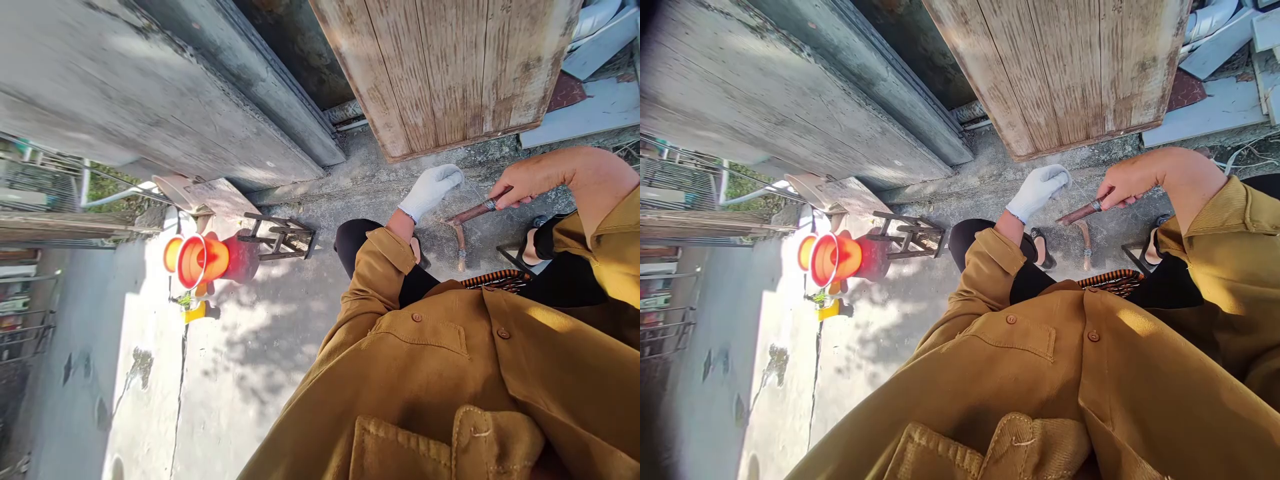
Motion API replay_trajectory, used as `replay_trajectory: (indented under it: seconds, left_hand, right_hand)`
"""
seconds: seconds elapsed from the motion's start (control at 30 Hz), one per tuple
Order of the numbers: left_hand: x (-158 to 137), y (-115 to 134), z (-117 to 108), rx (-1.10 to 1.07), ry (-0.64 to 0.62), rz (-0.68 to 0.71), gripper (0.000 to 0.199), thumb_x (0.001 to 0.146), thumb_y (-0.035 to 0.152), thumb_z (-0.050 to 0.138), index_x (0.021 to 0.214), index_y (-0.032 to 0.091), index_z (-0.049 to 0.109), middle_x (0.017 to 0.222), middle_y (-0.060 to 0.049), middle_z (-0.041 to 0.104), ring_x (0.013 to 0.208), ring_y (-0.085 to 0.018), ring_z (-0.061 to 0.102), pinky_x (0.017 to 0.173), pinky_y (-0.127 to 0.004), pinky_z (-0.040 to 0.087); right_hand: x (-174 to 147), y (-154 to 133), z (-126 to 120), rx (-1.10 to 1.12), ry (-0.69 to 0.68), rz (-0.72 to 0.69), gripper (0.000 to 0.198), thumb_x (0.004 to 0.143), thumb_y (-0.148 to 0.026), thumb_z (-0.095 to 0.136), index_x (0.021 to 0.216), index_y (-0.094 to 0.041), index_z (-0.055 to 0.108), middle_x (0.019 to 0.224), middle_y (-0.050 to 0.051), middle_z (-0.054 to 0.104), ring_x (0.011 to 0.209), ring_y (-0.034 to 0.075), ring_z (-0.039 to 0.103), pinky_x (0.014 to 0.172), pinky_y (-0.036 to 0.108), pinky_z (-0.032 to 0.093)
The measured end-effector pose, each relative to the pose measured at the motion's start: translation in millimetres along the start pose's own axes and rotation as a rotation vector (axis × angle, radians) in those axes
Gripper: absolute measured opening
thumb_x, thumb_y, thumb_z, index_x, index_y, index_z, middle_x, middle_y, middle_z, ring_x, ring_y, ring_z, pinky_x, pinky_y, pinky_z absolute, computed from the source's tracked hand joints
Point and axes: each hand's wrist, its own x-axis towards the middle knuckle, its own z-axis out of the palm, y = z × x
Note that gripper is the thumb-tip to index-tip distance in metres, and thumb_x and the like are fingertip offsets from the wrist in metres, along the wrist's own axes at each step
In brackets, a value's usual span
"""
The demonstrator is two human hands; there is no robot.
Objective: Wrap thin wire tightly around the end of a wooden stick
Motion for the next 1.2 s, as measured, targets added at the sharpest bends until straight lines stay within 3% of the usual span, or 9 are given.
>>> replay_trajectory:
  seconds: [0.13,0.23,0.3,0.4,0.5,0.63,0.9,1.0,1.2]
  left_hand:
    - [4.0,0.1,11.0,-0.115,0.019,-0.037,0.025,0.110,0.033,0.058,0.094,0.017,0.069,0.083,-0.001,0.067,0.065,-0.008,0.052,0.069,-0.024,0.047]
    - [0.5,7.1,27.2,-0.179,-0.166,-0.048,0.032,0.111,0.042,0.063,0.093,0.016,0.068,0.078,0.000,0.061,0.063,-0.008,0.052,0.064,-0.023,0.044]
    - [-3.1,12.5,33.6,-0.182,-0.290,-0.053,0.033,0.109,0.045,0.069,0.092,0.016,0.069,0.079,-0.001,0.063,0.065,-0.009,0.054,0.065,-0.024,0.044]
    - [-6.7,17.8,30.8,-0.113,-0.320,-0.022,0.031,0.107,0.042,0.068,0.096,0.013,0.072,0.087,-0.003,0.070,0.077,-0.012,0.060,0.078,-0.026,0.051]
    - [-7.1,19.0,20.5,0.026,-0.267,0.011,0.031,0.104,0.040,0.067,0.098,0.011,0.076,0.095,-0.005,0.075,0.095,-0.017,0.067,0.096,-0.030,0.054]
    - [-6.0,15.3,12.2,0.103,-0.182,-0.013,0.028,0.102,0.036,0.066,0.102,0.011,0.077,0.099,-0.006,0.078,0.104,-0.020,0.069,0.103,-0.032,0.055]
    - [6.2,-2.5,11.5,-0.022,-0.083,-0.071,0.028,0.106,0.040,0.070,0.106,0.013,0.077,0.097,-0.004,0.077,0.089,-0.015,0.066,0.092,-0.030,0.056]
    - [8.7,-4.9,21.5,-0.117,-0.081,-0.035,0.035,0.105,0.050,0.075,0.099,0.015,0.075,0.096,-0.005,0.076,0.089,-0.016,0.067,0.089,-0.030,0.057]
    - [-1.8,12.1,36.7,-0.212,-0.191,-0.081,0.048,0.110,0.062,0.066,0.095,0.017,0.069,0.078,0.000,0.063,0.063,-0.009,0.052,0.064,-0.024,0.045]
  right_hand:
    - [-25.1,-8.7,-9.6,0.309,0.424,-0.166,0.050,0.099,-0.070,0.063,0.093,-0.021,0.071,0.082,0.006,0.068,0.074,0.017,0.058,0.076,0.036,0.047]
    - [-30.4,-8.5,-14.1,0.484,0.817,-0.039,0.048,0.106,-0.064,0.058,0.094,-0.019,0.068,0.088,0.009,0.068,0.074,0.015,0.055,0.076,0.035,0.046]
    - [-24.1,-4.0,-16.5,0.442,0.893,0.079,0.043,0.110,-0.057,0.056,0.099,-0.018,0.069,0.093,0.011,0.071,0.077,0.016,0.057,0.079,0.036,0.047]
    - [-7.4,5.0,-18.9,0.086,0.743,0.335,0.034,0.109,-0.048,0.059,0.101,-0.018,0.072,0.091,0.011,0.073,0.082,0.021,0.061,0.083,0.039,0.046]
    - [7.7,7.5,-14.9,-0.120,0.350,0.404,0.028,0.108,-0.041,0.060,0.095,-0.020,0.073,0.089,0.010,0.074,0.081,0.023,0.063,0.082,0.040,0.044]
    - [16.2,-1.9,-2.0,-0.093,-0.035,0.250,0.026,0.106,-0.036,0.059,0.090,-0.020,0.071,0.080,0.006,0.070,0.072,0.020,0.060,0.075,0.038,0.043]
    - [2.5,-1.2,-7.4,0.115,-0.088,-0.173,0.044,0.097,-0.063,0.069,0.096,-0.019,0.072,0.082,0.004,0.067,0.076,0.018,0.059,0.078,0.036,0.048]
    - [-11.9,-1.1,-12.0,0.255,0.109,-0.237,0.039,0.097,-0.059,0.071,0.100,-0.020,0.074,0.084,0.004,0.069,0.077,0.017,0.058,0.078,0.036,0.048]
    - [-19.5,-10.0,-15.6,0.749,0.961,-0.070,0.038,0.108,-0.054,0.062,0.100,-0.017,0.068,0.093,0.009,0.067,0.075,0.015,0.054,0.073,0.033,0.047]
